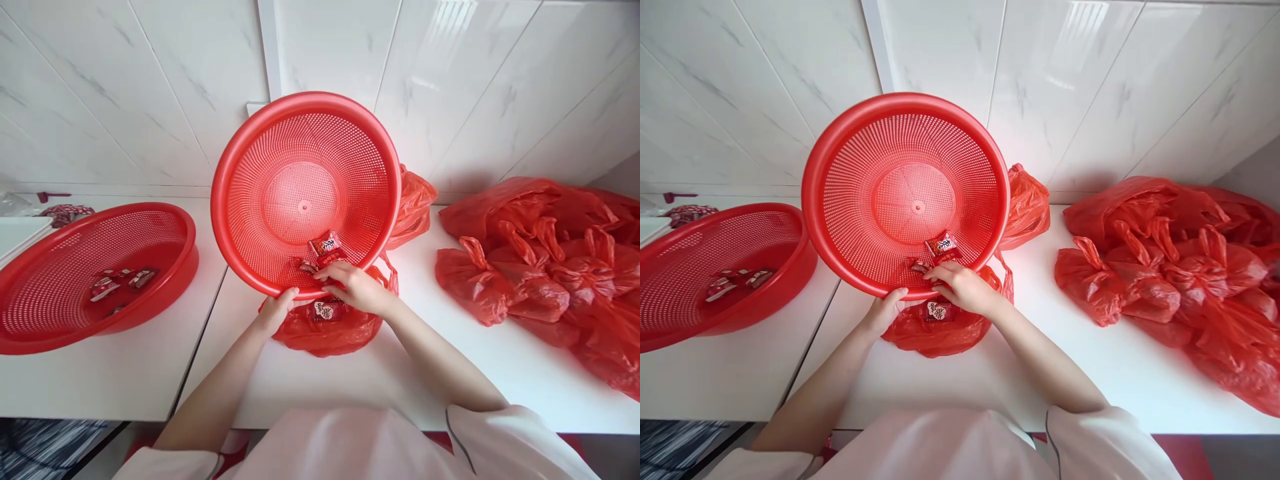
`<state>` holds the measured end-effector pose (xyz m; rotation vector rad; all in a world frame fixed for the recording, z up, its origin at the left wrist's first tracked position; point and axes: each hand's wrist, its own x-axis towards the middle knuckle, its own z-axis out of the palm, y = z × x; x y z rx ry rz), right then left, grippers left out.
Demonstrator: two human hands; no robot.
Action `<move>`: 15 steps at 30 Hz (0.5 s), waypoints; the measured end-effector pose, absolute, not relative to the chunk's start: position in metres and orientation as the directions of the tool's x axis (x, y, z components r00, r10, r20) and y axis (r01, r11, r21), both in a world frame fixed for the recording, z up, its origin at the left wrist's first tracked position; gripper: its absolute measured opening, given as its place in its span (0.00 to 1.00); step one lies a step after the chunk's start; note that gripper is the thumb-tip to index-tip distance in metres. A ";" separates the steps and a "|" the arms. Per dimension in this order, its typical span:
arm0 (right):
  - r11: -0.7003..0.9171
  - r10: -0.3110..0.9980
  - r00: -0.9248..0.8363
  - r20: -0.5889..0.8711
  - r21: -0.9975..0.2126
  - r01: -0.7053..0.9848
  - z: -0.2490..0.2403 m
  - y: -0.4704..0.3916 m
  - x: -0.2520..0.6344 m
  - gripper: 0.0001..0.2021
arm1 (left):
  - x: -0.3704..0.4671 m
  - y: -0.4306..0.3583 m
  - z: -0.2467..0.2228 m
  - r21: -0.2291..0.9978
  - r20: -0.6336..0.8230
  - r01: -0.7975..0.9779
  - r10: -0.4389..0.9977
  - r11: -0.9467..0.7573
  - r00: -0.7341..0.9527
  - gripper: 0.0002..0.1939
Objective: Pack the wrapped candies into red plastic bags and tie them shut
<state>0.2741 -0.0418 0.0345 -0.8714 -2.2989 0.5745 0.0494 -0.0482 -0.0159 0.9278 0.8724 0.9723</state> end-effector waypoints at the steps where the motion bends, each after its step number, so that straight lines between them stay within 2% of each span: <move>1: 0.677 0.711 -0.585 0.391 -0.606 0.418 0.035 -0.041 0.276 0.12 | 0.050 -0.047 -0.014 0.911 -0.175 -0.307 0.932 0.275 0.317 0.19; 5: 0.651 0.736 -0.522 0.431 -0.664 0.369 0.039 -0.039 0.281 0.12 | 0.050 -0.044 -0.012 0.901 -0.133 -0.360 0.943 0.244 0.306 0.19; 10: 0.593 0.796 -0.431 0.425 -0.688 0.418 0.046 -0.039 0.291 0.15 | 0.046 -0.042 -0.011 0.893 -0.126 -0.380 0.943 0.244 0.309 0.21; 15: 0.614 0.788 -0.453 0.418 -0.597 0.516 0.048 -0.038 0.292 0.11 | 0.045 -0.042 -0.013 0.898 -0.118 -0.371 0.941 0.237 0.316 0.23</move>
